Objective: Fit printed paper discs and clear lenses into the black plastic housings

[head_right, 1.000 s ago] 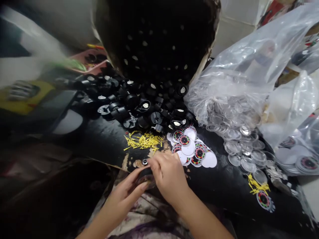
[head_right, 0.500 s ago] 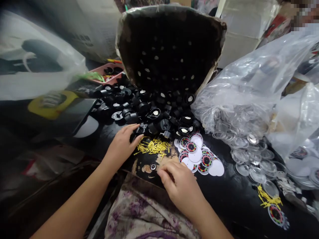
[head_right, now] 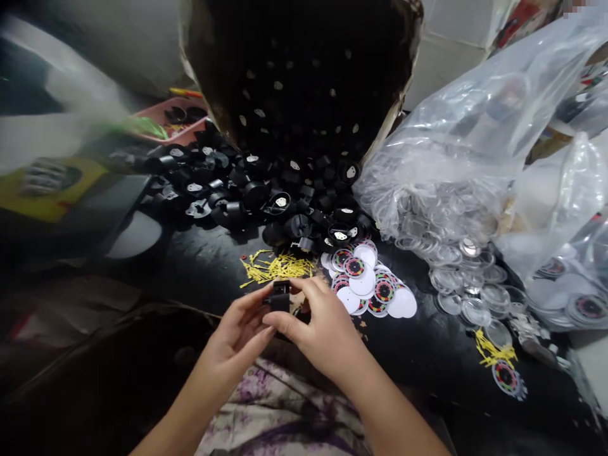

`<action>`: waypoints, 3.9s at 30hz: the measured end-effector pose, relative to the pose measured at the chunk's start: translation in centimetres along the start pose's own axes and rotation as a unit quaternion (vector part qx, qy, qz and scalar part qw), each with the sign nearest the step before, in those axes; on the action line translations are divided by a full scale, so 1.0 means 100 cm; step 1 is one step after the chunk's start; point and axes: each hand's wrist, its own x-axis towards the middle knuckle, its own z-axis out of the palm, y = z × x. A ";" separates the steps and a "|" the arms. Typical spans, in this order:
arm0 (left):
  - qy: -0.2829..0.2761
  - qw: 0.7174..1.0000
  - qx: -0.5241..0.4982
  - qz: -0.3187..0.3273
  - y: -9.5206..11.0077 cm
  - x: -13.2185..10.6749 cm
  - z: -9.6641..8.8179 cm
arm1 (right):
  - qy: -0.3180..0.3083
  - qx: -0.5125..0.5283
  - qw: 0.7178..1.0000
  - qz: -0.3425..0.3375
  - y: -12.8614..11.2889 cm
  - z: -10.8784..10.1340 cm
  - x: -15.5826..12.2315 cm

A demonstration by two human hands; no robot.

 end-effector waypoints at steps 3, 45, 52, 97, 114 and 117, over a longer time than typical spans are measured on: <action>-0.040 0.983 -0.127 -0.129 -0.006 -0.008 0.009 | 0.024 -0.102 0.993 -0.054 0.000 -0.004 -0.008; -0.057 0.982 -0.132 -0.124 -0.032 0.000 0.041 | 0.104 0.006 0.994 0.032 0.003 -0.019 -0.015; -0.085 0.974 -0.152 -0.142 -0.032 0.001 0.041 | 0.061 0.001 0.993 0.099 0.008 -0.023 -0.017; 0.102 0.960 -0.238 -0.107 -0.009 0.007 0.015 | -0.035 -0.394 0.918 0.027 0.010 -0.016 0.028; 0.055 0.941 -0.298 -0.150 -0.008 0.009 0.018 | 0.056 -0.228 0.972 0.002 0.019 -0.024 0.002; 0.082 0.957 -0.258 -0.106 -0.010 0.005 0.013 | 0.016 -0.276 0.961 0.015 0.020 -0.022 0.004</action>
